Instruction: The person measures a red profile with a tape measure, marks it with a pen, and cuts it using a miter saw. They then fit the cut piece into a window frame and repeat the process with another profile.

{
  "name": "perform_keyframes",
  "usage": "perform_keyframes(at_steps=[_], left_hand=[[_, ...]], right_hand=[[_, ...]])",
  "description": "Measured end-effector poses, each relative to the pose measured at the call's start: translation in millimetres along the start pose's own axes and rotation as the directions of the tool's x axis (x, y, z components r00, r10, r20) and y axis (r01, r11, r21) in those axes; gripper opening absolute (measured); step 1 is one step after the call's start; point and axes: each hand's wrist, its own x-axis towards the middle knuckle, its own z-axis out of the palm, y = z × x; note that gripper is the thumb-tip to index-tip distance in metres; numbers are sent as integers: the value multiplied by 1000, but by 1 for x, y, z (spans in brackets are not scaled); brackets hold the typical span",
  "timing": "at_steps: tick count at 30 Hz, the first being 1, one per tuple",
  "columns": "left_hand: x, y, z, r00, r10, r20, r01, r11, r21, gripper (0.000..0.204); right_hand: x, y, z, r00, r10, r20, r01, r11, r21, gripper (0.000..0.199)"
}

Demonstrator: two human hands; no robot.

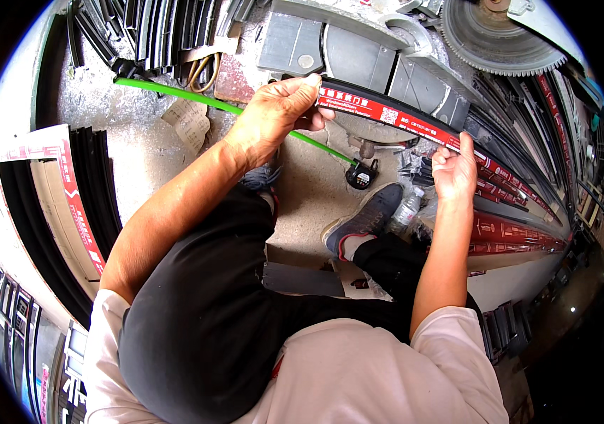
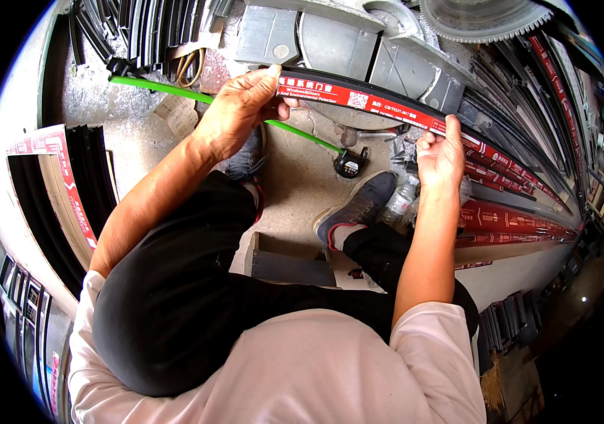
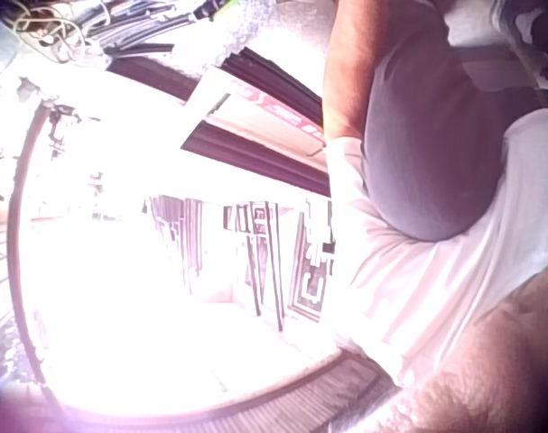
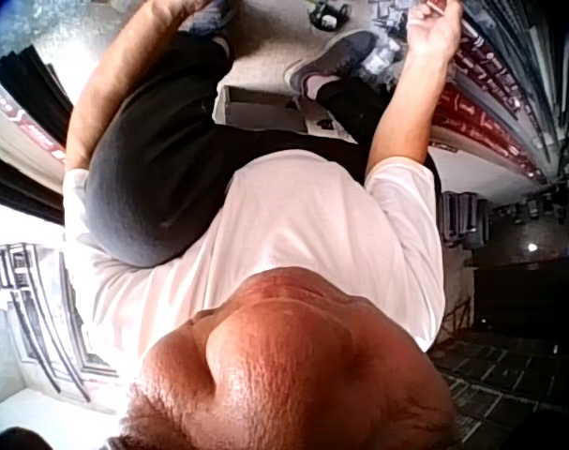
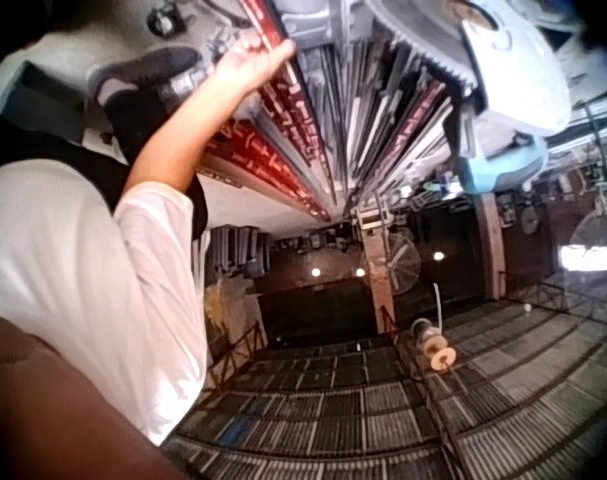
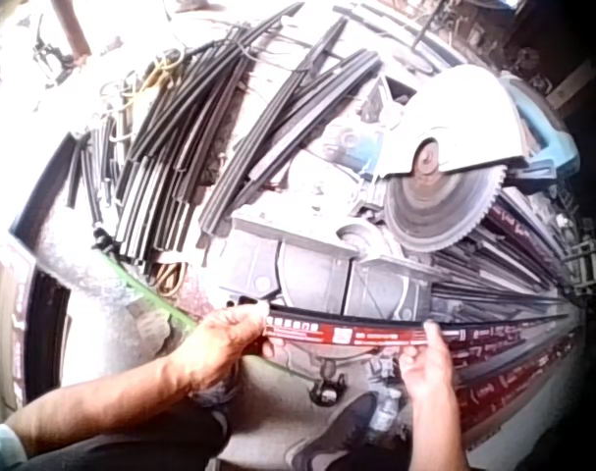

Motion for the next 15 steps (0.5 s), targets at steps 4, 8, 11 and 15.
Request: perform_keyframes(at_steps=[4,8,11,15], left_hand=[[0,-1,-1,1000,6,1,-6,1000,-7,34],[-1,0,-1,1000,-6,-4,6,1000,15,36],[-1,2,-2,1000,-10,5,10,1000,16,38],[-4,9,1,999,-33,-1,33,999,-15,38]], right_hand=[[-2,0,0,1000,-7,-12,7,1000,-8,19],[-2,2,0,1000,-15,1,15,1000,-8,19],[1,4,0,999,-35,-5,35,999,-4,20],[2,4,0,999,-33,-26,33,999,-4,22]])
